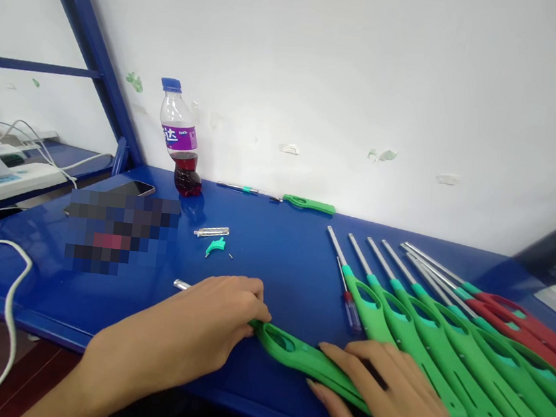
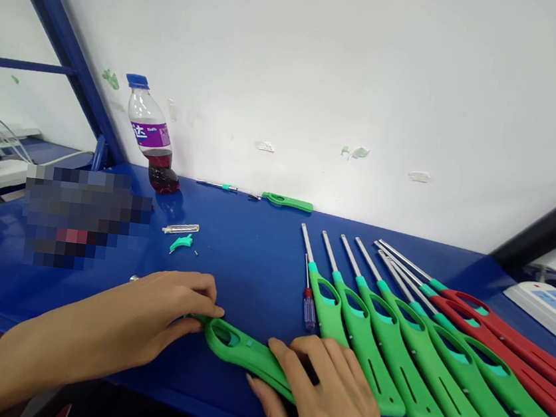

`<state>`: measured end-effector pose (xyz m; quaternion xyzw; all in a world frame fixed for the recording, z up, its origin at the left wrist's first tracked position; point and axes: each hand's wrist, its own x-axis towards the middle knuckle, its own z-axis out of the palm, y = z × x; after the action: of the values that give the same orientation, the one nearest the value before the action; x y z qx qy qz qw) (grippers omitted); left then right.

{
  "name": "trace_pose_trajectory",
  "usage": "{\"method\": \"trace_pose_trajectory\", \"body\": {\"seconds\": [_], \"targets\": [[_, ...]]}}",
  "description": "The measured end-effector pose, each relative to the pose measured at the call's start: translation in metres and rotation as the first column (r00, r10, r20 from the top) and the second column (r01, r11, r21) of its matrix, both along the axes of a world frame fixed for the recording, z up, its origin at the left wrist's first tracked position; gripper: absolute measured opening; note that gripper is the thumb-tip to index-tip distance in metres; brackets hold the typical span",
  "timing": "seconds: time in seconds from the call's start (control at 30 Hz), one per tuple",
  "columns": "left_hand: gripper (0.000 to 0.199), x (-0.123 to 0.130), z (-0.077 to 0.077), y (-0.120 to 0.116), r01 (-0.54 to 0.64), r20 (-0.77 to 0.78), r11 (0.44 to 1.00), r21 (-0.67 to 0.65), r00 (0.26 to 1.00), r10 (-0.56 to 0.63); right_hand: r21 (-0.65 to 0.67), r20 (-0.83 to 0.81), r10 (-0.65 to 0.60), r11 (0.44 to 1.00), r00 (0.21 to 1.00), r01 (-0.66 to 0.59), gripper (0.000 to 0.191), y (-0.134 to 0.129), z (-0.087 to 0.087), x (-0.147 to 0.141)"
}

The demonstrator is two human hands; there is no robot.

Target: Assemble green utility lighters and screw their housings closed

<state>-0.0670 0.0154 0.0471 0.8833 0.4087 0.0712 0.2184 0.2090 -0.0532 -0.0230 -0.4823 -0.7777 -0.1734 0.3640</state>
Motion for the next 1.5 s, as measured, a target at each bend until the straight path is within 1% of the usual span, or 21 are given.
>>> {"method": "trace_pose_trajectory", "body": {"seconds": [0.13, 0.23, 0.3, 0.37, 0.53, 0.73, 0.8, 0.93, 1.17, 1.3, 1.43, 1.5], "targets": [[0.031, 0.003, 0.004, -0.002, 0.052, -0.066, 0.996, 0.076, 0.997, -0.047, -0.003, 0.011, -0.011, 1.0, 1.0, 0.011, 0.04, -0.001, -0.002, 0.006], [0.026, 0.005, 0.004, -0.003, 0.071, -0.025, 0.992, 0.104, 0.997, -0.069, -0.02, 0.053, 0.019, 1.0, 0.998, -0.018, 0.032, -0.003, -0.004, 0.013], [0.028, 0.007, 0.003, -0.003, 0.082, 0.031, 0.988, 0.129, 0.996, -0.087, -0.021, 0.07, 0.038, 0.999, 0.997, -0.036, 0.028, -0.004, -0.005, 0.017], [0.029, 0.009, 0.003, -0.002, 0.094, 0.06, 0.982, 0.163, 0.993, -0.105, -0.011, 0.067, 0.038, 0.999, 0.997, -0.038, 0.029, -0.006, -0.007, 0.019], [0.027, 0.012, 0.004, 0.0, 0.116, 0.058, 0.958, 0.262, 0.989, -0.136, -0.013, 0.064, 0.001, 1.0, 0.998, 0.0, 0.031, -0.008, -0.008, 0.02], [0.025, 0.016, 0.01, 0.003, 0.164, 0.052, 0.925, 0.342, 0.98, -0.193, -0.016, 0.037, 0.026, 1.0, 0.999, -0.025, 0.033, -0.007, -0.005, 0.017], [0.022, 0.016, 0.013, 0.004, 0.167, 0.056, 0.921, 0.352, 0.978, -0.199, -0.017, 0.023, 0.041, 0.999, 0.999, -0.041, 0.035, -0.007, -0.005, 0.016], [0.019, 0.014, 0.016, 0.004, 0.173, 0.052, 0.927, 0.331, 0.978, -0.201, -0.023, 0.017, 0.095, 0.995, 0.995, -0.095, 0.036, -0.008, -0.004, 0.017], [0.025, 0.012, 0.02, 0.001, 0.199, 0.036, 0.933, 0.299, 0.975, -0.22, -0.08, -0.013, 0.18, 0.98, 0.984, -0.18, 0.036, -0.008, 0.008, 0.017], [0.022, 0.012, 0.019, 0.0, 0.194, 0.041, 0.935, 0.298, 0.976, -0.216, -0.072, -0.013, 0.172, 0.982, 0.985, -0.173, 0.037, -0.007, 0.007, 0.017], [0.018, 0.011, 0.011, 0.001, 0.168, 0.056, 0.926, 0.339, 0.979, -0.198, -0.061, -0.004, 0.093, 0.994, 0.996, -0.094, 0.033, -0.006, 0.001, 0.017], [0.02, 0.011, 0.008, 0.002, 0.162, 0.061, 0.919, 0.361, 0.979, -0.196, -0.089, -0.012, 0.06, 0.994, 0.998, -0.061, 0.032, -0.006, 0.0, 0.016]]}}
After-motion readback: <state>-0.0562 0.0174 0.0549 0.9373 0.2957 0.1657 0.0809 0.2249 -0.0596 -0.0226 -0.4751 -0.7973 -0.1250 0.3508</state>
